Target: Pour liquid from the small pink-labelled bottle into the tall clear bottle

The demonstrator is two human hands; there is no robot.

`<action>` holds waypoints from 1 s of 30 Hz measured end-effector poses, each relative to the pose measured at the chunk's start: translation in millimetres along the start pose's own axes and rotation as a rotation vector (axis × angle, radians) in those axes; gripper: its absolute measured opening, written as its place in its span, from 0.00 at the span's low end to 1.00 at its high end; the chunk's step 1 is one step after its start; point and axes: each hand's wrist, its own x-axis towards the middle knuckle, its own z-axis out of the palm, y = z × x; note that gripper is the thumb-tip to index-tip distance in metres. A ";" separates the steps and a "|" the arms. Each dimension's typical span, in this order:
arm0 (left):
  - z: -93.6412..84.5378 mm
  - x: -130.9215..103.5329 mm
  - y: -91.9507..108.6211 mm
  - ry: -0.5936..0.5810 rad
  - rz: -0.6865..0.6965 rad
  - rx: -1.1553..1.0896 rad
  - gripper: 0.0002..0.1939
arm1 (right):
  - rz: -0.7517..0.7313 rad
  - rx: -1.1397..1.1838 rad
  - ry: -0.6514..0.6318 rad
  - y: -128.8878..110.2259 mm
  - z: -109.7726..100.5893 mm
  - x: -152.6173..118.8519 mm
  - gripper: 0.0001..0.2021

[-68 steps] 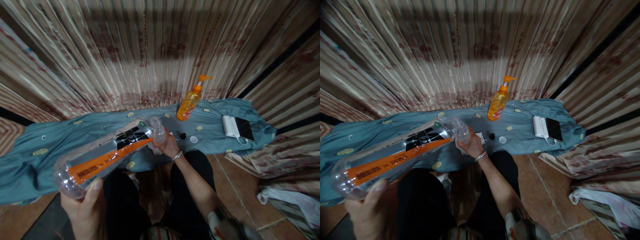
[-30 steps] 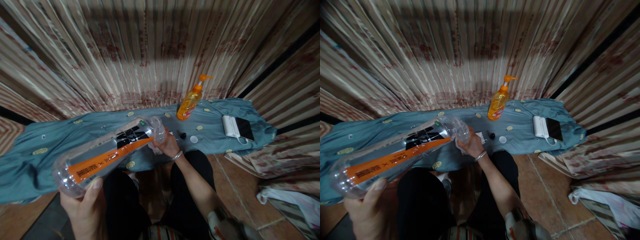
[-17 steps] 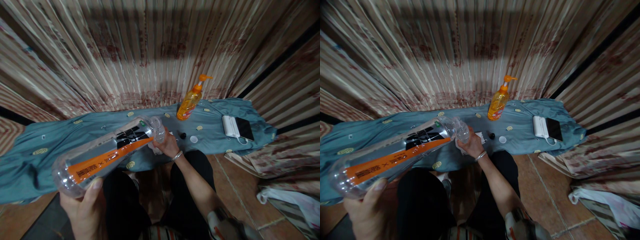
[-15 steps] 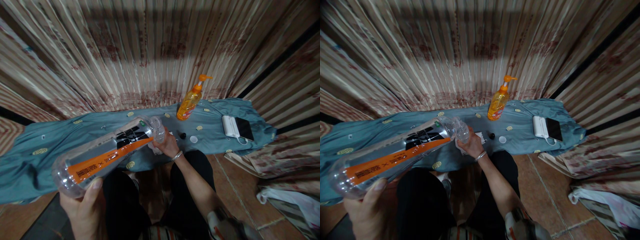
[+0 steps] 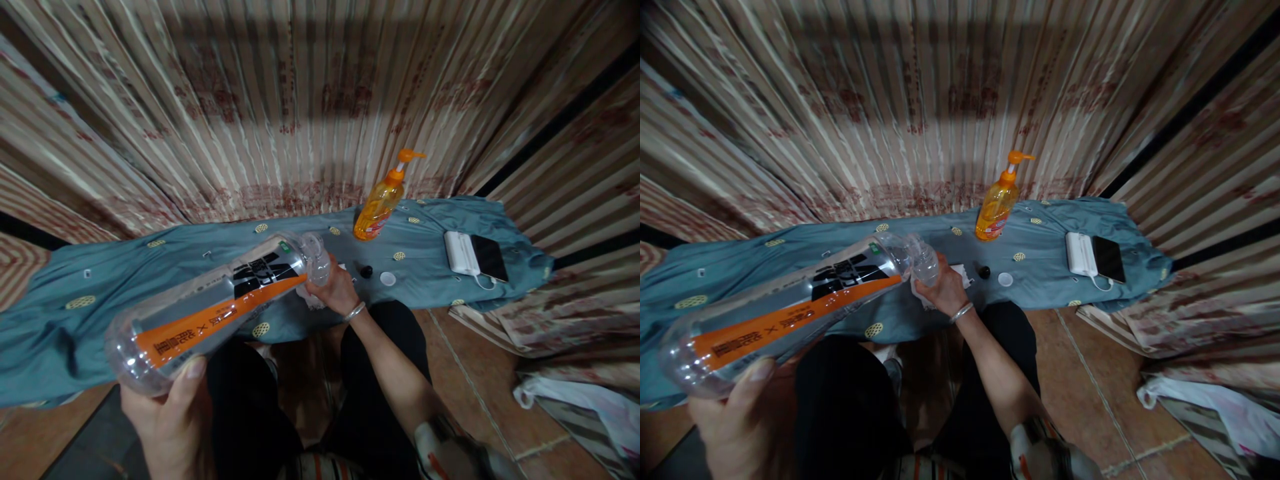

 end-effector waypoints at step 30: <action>-1.1 -1.1 -1.4 0.027 -0.028 -0.019 0.30 | -0.008 0.010 0.010 -0.7 -0.4 0.5 0.34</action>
